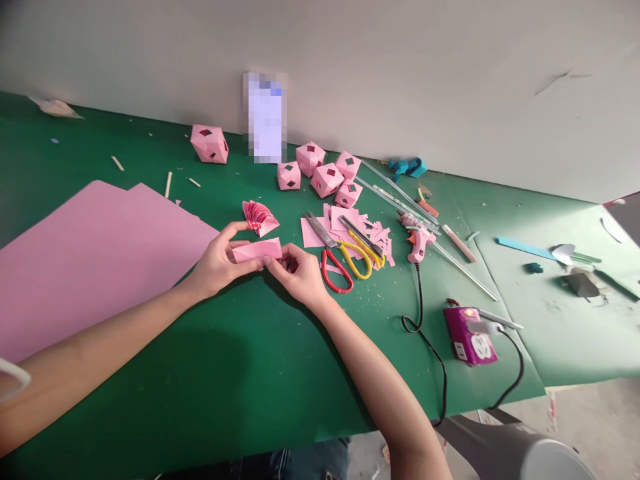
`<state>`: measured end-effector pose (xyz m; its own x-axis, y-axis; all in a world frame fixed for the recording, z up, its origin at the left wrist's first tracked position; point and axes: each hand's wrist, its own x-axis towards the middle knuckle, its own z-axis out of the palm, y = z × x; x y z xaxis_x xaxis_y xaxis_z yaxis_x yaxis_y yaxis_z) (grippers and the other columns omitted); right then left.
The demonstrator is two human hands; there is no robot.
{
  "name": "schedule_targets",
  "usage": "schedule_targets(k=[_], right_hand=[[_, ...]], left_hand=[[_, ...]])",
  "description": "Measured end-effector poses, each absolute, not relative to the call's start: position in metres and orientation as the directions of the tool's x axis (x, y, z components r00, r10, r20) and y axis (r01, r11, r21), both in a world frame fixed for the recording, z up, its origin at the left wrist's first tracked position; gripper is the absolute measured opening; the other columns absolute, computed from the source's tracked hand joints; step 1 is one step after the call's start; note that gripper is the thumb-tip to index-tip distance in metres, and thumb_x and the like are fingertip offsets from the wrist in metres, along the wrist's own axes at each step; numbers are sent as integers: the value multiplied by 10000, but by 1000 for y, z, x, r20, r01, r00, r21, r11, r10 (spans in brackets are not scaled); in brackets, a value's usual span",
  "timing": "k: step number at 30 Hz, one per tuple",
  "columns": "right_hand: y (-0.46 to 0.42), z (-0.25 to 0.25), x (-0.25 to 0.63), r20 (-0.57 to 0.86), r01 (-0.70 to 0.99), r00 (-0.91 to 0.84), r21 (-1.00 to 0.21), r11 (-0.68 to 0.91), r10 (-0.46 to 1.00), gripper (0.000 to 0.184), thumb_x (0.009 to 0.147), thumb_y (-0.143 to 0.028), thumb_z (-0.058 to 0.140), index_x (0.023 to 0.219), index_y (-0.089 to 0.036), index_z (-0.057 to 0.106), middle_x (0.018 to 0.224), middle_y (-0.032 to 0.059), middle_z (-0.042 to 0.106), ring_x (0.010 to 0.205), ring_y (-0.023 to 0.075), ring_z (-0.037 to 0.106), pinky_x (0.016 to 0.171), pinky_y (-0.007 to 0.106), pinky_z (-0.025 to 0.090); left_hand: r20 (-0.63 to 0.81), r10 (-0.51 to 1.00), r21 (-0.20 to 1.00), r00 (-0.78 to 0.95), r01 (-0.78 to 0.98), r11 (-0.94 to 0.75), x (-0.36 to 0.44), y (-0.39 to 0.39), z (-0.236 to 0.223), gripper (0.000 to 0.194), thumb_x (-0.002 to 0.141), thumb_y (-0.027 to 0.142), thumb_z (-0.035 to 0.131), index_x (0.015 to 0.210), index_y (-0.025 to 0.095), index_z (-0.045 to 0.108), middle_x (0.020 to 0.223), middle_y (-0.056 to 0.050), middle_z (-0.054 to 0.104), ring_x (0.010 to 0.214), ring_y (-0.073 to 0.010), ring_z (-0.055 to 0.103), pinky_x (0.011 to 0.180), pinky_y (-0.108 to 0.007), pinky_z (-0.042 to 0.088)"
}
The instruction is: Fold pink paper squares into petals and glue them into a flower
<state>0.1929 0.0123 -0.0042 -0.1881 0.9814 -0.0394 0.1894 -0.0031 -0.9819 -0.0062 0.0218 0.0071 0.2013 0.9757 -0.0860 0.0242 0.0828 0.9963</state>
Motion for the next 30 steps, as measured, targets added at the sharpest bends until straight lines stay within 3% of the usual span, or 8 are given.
schedule_targets(k=[5, 11, 17, 30], right_hand=[[12, -3, 192, -32, 191, -173, -982, 2, 984, 506, 833, -692, 813, 806, -222, 628, 707, -13, 629, 623, 149, 549, 588, 292, 401], [11, -4, 191, -12, 231, -152, -973, 24, 988, 579, 830, -772, 768, 745, -240, 558, 643, -16, 629, 591, 148, 539, 584, 291, 406], [15, -2, 191, -44, 95, -195, -995, -26, 980, 571, 832, -792, 757, 844, -230, 653, 736, 14, 720, 635, 162, 636, 637, 303, 512], [15, -4, 192, -34, 64, -182, -998, -23, 983, 588, 827, -809, 749, 858, -232, 637, 761, 26, 732, 680, 169, 677, 581, 280, 531]], left_hand=[[-88, 974, 996, 207, -11, 92, -4, 22, 8, 703, 687, 342, 929, 1274, 236, 558, 905, -3, 763, 694, -193, 752, 642, -309, 625], [-116, 973, 993, 199, -13, 121, -3, 22, 10, 711, 690, 328, 928, 1288, 229, 555, 868, 10, 775, 703, -188, 762, 669, -295, 618], [-138, 977, 990, 165, -9, 141, -6, 25, 2, 753, 713, 405, 953, 1333, 236, 560, 885, -6, 788, 710, -230, 789, 706, -365, 659], [-134, 979, 991, 155, 4, 135, -6, 25, 0, 753, 723, 463, 965, 1314, 226, 564, 823, -6, 818, 739, -249, 820, 757, -373, 675]])
